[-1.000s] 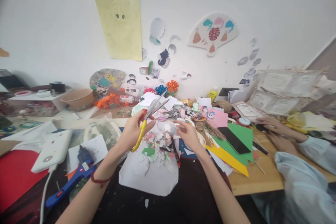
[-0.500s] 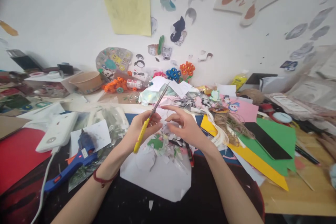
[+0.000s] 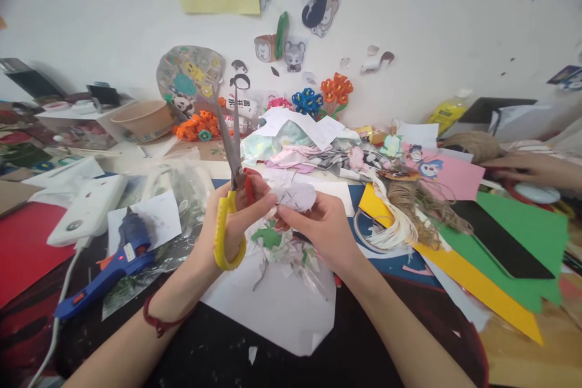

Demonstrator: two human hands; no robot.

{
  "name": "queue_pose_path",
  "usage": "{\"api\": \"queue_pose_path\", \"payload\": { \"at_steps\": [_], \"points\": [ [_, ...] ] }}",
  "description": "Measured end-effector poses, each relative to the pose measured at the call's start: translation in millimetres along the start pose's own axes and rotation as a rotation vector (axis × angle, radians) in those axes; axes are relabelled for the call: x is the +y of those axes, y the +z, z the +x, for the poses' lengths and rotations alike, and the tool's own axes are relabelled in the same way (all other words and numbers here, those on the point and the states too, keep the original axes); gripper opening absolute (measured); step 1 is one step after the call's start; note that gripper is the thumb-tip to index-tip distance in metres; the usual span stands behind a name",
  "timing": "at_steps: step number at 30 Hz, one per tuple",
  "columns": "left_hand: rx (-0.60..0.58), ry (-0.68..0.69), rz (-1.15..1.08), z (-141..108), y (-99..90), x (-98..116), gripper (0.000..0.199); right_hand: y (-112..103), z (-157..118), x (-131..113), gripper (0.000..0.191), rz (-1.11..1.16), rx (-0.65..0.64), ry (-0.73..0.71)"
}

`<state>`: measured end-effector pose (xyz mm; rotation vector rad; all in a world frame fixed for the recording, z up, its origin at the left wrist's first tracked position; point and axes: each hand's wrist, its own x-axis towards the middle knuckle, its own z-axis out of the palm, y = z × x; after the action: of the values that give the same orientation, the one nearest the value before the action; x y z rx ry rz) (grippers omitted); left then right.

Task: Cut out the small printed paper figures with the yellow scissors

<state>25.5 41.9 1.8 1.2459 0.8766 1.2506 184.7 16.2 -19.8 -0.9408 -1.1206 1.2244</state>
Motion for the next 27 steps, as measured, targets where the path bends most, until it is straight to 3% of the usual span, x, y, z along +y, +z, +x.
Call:
{"api": "queue_pose_path", "payload": {
  "at_steps": [9,11,15,17,19,23,26,27],
  "points": [
    [-0.058,0.071,0.182,-7,-3.4,7,0.024,1,-6,-3,0.008,-0.066,0.034,-0.007],
    [-0.078,0.117,0.351,-5,-14.1,13,0.028,1,-7,-6,0.007,-0.103,0.064,-0.039],
    [-0.135,0.386,0.826,4,-44.1,26,0.048,2,-7,-10,0.013,-0.160,0.108,-0.094],
    [-0.087,0.345,1.048,7,-55.6,30,0.054,1,-7,-11,0.014,-0.163,0.129,-0.123],
    [-0.144,0.265,1.112,9,-62.0,34,0.049,0,-7,-12,0.014,-0.172,0.150,-0.140],
    [-0.305,0.184,1.005,8,-64.2,38,0.037,-6,-8,-14,0.008,-0.179,0.154,-0.120],
    [-0.330,0.118,0.953,6,-63.0,38,0.035,-10,-8,-13,0.008,-0.169,0.155,-0.129],
    [-0.291,0.118,0.902,6,-62.7,37,0.035,-10,-7,-13,0.009,-0.170,0.153,-0.134]
  ]
}}
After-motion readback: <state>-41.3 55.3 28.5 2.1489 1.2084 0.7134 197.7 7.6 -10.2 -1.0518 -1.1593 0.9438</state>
